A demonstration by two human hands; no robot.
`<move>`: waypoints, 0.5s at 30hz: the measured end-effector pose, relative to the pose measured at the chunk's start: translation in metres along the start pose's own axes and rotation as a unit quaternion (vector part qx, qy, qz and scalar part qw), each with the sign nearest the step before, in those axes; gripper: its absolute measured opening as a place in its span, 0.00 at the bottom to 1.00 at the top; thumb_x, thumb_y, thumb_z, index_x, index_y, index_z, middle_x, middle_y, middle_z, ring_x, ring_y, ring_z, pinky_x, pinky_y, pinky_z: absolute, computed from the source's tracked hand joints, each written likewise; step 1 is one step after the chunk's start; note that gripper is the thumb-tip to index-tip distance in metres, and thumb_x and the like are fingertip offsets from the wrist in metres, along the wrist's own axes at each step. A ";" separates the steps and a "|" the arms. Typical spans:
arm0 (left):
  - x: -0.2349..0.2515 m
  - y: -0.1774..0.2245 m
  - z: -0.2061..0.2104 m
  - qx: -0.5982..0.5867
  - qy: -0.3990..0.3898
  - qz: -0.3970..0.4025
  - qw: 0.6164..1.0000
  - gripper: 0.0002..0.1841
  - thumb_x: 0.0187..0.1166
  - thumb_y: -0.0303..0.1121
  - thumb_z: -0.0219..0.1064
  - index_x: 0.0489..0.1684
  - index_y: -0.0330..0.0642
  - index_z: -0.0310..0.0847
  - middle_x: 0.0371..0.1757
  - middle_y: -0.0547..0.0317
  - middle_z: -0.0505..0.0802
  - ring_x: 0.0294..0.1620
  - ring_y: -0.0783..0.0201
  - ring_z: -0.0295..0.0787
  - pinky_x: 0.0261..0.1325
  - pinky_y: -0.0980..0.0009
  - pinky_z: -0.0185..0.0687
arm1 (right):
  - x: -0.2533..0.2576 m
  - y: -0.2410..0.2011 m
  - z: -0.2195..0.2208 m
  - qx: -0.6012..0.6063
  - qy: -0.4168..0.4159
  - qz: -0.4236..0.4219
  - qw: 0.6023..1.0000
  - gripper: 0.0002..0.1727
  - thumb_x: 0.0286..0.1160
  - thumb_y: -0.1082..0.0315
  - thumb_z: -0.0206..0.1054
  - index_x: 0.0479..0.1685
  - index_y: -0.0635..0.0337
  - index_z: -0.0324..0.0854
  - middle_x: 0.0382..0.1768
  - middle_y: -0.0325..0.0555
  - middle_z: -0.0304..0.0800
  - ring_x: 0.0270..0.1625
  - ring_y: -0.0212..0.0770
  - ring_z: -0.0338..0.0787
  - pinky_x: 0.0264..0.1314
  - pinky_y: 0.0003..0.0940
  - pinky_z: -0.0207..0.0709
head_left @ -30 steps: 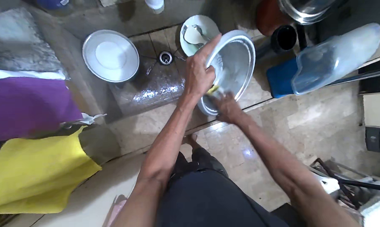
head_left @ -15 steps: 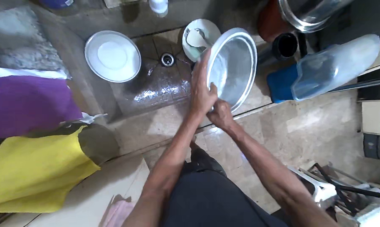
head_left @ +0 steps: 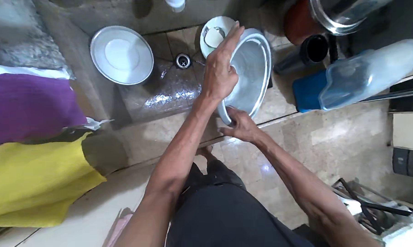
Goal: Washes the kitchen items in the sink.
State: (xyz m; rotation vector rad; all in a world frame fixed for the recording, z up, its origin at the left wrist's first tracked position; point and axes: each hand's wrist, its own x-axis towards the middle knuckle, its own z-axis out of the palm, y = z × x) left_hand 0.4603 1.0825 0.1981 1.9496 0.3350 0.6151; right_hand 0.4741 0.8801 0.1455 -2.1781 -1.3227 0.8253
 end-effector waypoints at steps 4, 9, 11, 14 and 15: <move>0.019 0.010 -0.006 0.031 -0.084 -0.027 0.996 0.38 0.59 0.10 0.62 0.80 0.35 0.76 0.80 0.50 0.83 0.82 0.61 0.77 0.85 0.64 0.70 | -0.005 0.059 -0.019 -0.174 -0.007 -0.091 0.980 0.32 0.53 0.68 0.81 0.66 0.54 0.86 0.66 0.57 0.89 0.70 0.62 0.87 0.81 0.63 0.70; 0.006 0.001 -0.007 -0.022 -0.084 -0.067 0.994 0.48 0.58 0.15 0.68 0.91 0.42 0.59 0.85 0.51 0.75 0.85 0.59 0.71 0.84 0.60 0.72 | -0.015 0.018 0.001 -0.141 0.091 -0.008 0.986 0.25 0.54 0.68 0.78 0.59 0.58 0.88 0.53 0.59 0.92 0.54 0.62 0.91 0.55 0.64 0.84; -0.037 -0.003 0.009 -0.043 0.023 -0.065 0.997 0.47 0.58 0.16 0.67 0.91 0.38 0.58 0.87 0.50 0.74 0.87 0.58 0.69 0.87 0.58 0.69 | -0.010 -0.021 0.014 -0.047 0.147 0.056 0.986 0.20 0.60 0.70 0.77 0.56 0.61 0.87 0.45 0.57 0.91 0.42 0.57 0.92 0.42 0.60 0.85; -0.067 0.001 0.026 -0.038 0.107 -0.029 0.993 0.40 0.61 0.15 0.62 0.85 0.31 0.65 0.83 0.45 0.79 0.86 0.53 0.71 0.92 0.49 0.57 | -0.004 -0.043 0.032 0.073 0.167 0.072 0.981 0.16 0.64 0.71 0.78 0.51 0.65 0.85 0.43 0.58 0.90 0.42 0.54 0.91 0.45 0.57 0.86; -0.063 0.004 0.022 -0.025 0.104 -0.014 0.994 0.38 0.60 0.13 0.62 0.82 0.30 0.71 0.79 0.44 0.83 0.84 0.51 0.75 0.92 0.46 0.56 | -0.001 -0.034 0.033 0.069 0.141 0.050 0.986 0.19 0.63 0.69 0.79 0.53 0.65 0.84 0.46 0.58 0.90 0.46 0.54 0.91 0.50 0.56 0.85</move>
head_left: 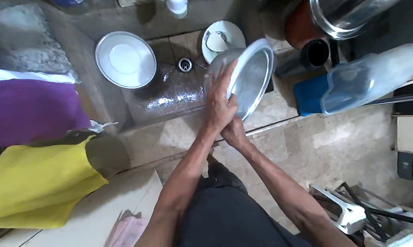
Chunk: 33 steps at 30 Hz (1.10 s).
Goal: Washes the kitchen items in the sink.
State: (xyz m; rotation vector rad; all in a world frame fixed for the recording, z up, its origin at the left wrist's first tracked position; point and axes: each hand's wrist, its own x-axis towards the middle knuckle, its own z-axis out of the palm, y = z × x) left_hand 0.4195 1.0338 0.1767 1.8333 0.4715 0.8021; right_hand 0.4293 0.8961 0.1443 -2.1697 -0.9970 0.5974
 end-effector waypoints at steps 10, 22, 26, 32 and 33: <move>0.065 0.006 -0.019 0.050 -0.148 -0.040 0.987 0.39 0.59 0.13 0.62 0.80 0.46 0.79 0.72 0.57 0.90 0.72 0.63 0.87 0.76 0.61 0.79 | 0.010 0.035 -0.020 -0.143 -0.111 -0.025 0.983 0.43 0.55 0.67 0.82 0.81 0.59 0.73 0.77 0.62 0.78 0.75 0.64 0.81 0.76 0.64 0.74; 0.075 -0.004 -0.035 0.046 -0.213 -0.132 0.967 0.52 0.62 0.17 0.71 0.95 0.53 0.50 0.86 0.53 0.76 0.81 0.56 0.77 0.78 0.52 0.79 | 0.017 0.056 -0.040 -0.263 -0.058 -0.082 0.960 0.28 0.56 0.68 0.81 0.62 0.58 0.87 0.58 0.61 0.91 0.62 0.65 0.89 0.71 0.66 0.76; -0.020 -0.016 -0.009 -0.048 -0.003 -0.098 0.994 0.46 0.65 0.16 0.66 0.93 0.37 0.53 0.88 0.46 0.72 0.84 0.58 0.74 0.82 0.60 0.76 | 0.012 -0.010 -0.007 -0.053 -0.011 0.024 0.998 0.21 0.58 0.68 0.82 0.53 0.64 0.86 0.44 0.55 0.91 0.42 0.54 0.93 0.44 0.59 0.87; 0.000 -0.006 -0.025 -0.013 -0.059 -0.079 0.995 0.39 0.62 0.13 0.60 0.84 0.41 0.72 0.78 0.51 0.84 0.76 0.58 0.83 0.76 0.56 0.79 | 0.019 0.076 -0.042 -0.321 -0.180 -0.082 0.926 0.35 0.61 0.69 0.79 0.76 0.56 0.79 0.75 0.62 0.81 0.74 0.68 0.80 0.81 0.71 0.62; 0.008 -0.002 -0.027 0.004 -0.087 -0.073 0.994 0.39 0.61 0.13 0.61 0.83 0.44 0.74 0.77 0.53 0.86 0.75 0.58 0.84 0.77 0.55 0.80 | 0.026 0.087 -0.056 -0.376 -0.197 -0.073 0.902 0.34 0.66 0.71 0.75 0.79 0.56 0.77 0.80 0.64 0.75 0.80 0.71 0.73 0.87 0.73 0.49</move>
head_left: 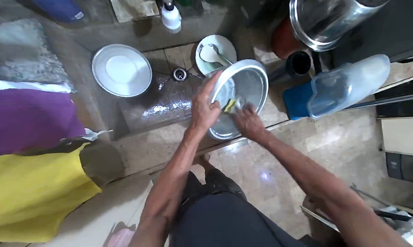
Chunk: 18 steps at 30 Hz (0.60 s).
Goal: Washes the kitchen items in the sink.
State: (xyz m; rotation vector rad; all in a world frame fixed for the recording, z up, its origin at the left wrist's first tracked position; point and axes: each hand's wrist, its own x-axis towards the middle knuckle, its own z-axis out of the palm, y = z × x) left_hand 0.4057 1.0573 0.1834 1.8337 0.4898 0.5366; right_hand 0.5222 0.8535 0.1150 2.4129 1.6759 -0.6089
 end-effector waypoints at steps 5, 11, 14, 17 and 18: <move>0.018 0.012 0.007 0.040 0.006 0.031 0.999 0.39 0.61 0.13 0.60 0.81 0.47 0.78 0.74 0.56 0.89 0.72 0.61 0.87 0.75 0.57 0.81 | -0.001 -0.043 0.003 0.120 0.060 0.021 0.991 0.46 0.48 0.63 0.86 0.78 0.60 0.76 0.74 0.66 0.80 0.73 0.68 0.80 0.80 0.67 0.66; 0.007 0.000 0.000 0.021 0.080 -0.042 0.996 0.41 0.61 0.13 0.61 0.84 0.47 0.74 0.77 0.58 0.86 0.74 0.64 0.84 0.76 0.58 0.81 | -0.029 -0.046 -0.044 0.518 0.037 -0.030 0.854 0.23 0.71 0.72 0.75 0.68 0.54 0.84 0.61 0.46 0.91 0.57 0.41 0.91 0.62 0.45 0.87; 0.000 -0.007 -0.011 0.007 0.107 -0.079 0.991 0.42 0.60 0.12 0.61 0.85 0.47 0.72 0.79 0.57 0.85 0.76 0.64 0.82 0.77 0.60 0.79 | -0.054 -0.017 -0.079 0.521 0.153 0.046 0.838 0.16 0.79 0.76 0.64 0.63 0.57 0.87 0.58 0.46 0.92 0.52 0.37 0.91 0.57 0.39 0.86; -0.005 -0.015 -0.015 -0.003 0.127 -0.084 0.988 0.42 0.61 0.11 0.61 0.86 0.46 0.71 0.79 0.57 0.84 0.76 0.65 0.83 0.76 0.61 0.80 | -0.028 0.003 -0.087 0.441 0.364 0.140 0.808 0.19 0.79 0.73 0.65 0.68 0.63 0.83 0.63 0.51 0.90 0.60 0.37 0.91 0.66 0.37 0.84; -0.006 -0.015 -0.015 -0.007 0.128 -0.083 0.988 0.42 0.62 0.11 0.61 0.86 0.46 0.71 0.79 0.56 0.84 0.75 0.64 0.83 0.76 0.61 0.80 | -0.015 0.006 -0.084 0.421 0.387 0.162 0.804 0.23 0.80 0.71 0.65 0.74 0.63 0.79 0.68 0.54 0.87 0.65 0.41 0.89 0.70 0.40 0.83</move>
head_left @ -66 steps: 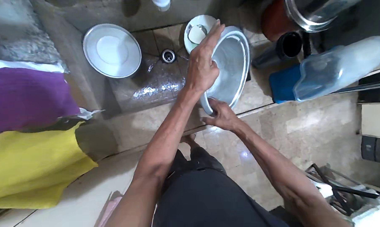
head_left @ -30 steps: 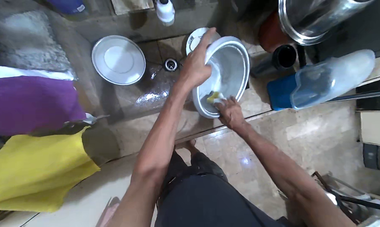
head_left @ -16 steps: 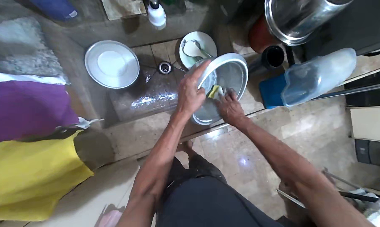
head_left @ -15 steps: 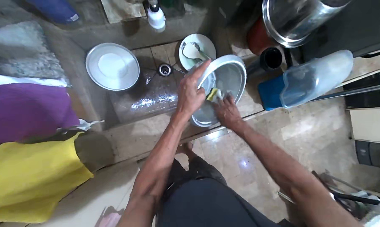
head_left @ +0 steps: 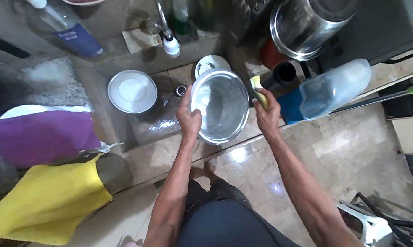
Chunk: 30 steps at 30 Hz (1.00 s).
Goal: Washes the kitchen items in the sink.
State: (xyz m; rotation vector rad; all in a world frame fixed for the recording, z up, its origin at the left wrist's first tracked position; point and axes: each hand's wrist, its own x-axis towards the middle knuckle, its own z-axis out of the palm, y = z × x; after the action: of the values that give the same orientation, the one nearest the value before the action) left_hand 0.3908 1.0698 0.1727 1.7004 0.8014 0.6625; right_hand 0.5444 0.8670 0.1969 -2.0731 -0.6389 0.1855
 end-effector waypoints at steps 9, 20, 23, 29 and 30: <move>0.000 -0.006 -0.004 -0.013 0.003 -0.042 0.999 0.42 0.63 0.11 0.61 0.86 0.50 0.71 0.79 0.57 0.84 0.75 0.64 0.83 0.75 0.59 0.81 | -0.031 0.021 0.026 -0.123 -0.051 0.030 0.991 0.28 0.86 0.72 0.54 0.87 0.54 0.69 0.81 0.59 0.75 0.74 0.58 0.84 0.71 0.59 0.80; 0.025 0.010 -0.004 0.090 -0.116 -0.027 0.989 0.41 0.65 0.15 0.63 0.87 0.55 0.71 0.75 0.54 0.87 0.71 0.53 0.87 0.73 0.46 0.80 | 0.102 -0.025 0.058 -0.247 -0.056 -0.290 0.923 0.22 0.59 0.60 0.82 0.54 0.58 0.90 0.52 0.50 0.96 0.68 0.60 0.87 0.86 0.69 0.56; 0.035 0.010 -0.005 0.106 -0.144 -0.017 0.984 0.41 0.66 0.15 0.63 0.87 0.55 0.71 0.73 0.51 0.88 0.69 0.48 0.88 0.69 0.42 0.81 | 0.122 -0.048 0.069 -0.244 -0.148 -0.431 0.856 0.20 0.60 0.58 0.82 0.50 0.57 0.90 0.51 0.47 0.96 0.67 0.54 0.89 0.87 0.64 0.58; 0.008 0.002 -0.007 0.024 -0.075 0.008 0.997 0.42 0.64 0.15 0.61 0.86 0.55 0.72 0.76 0.58 0.87 0.69 0.58 0.88 0.69 0.50 0.84 | 0.051 0.008 0.033 -0.236 -0.049 0.011 0.971 0.33 0.74 0.52 0.72 0.69 0.69 0.73 0.54 0.66 0.88 0.54 0.64 0.90 0.57 0.66 0.81; -0.007 0.006 -0.007 0.020 -0.060 0.015 0.998 0.43 0.65 0.14 0.61 0.88 0.56 0.70 0.75 0.55 0.88 0.63 0.53 0.91 0.62 0.46 0.87 | 0.028 0.020 0.033 -0.210 -0.021 0.092 0.973 0.35 0.75 0.49 0.70 0.73 0.67 0.70 0.53 0.67 0.88 0.53 0.67 0.90 0.53 0.69 0.81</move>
State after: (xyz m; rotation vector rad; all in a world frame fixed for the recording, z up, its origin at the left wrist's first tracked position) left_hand 0.3820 1.0669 0.1797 1.7733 0.7096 0.5626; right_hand 0.5634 0.8966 0.1652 -2.5455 -0.5439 0.2149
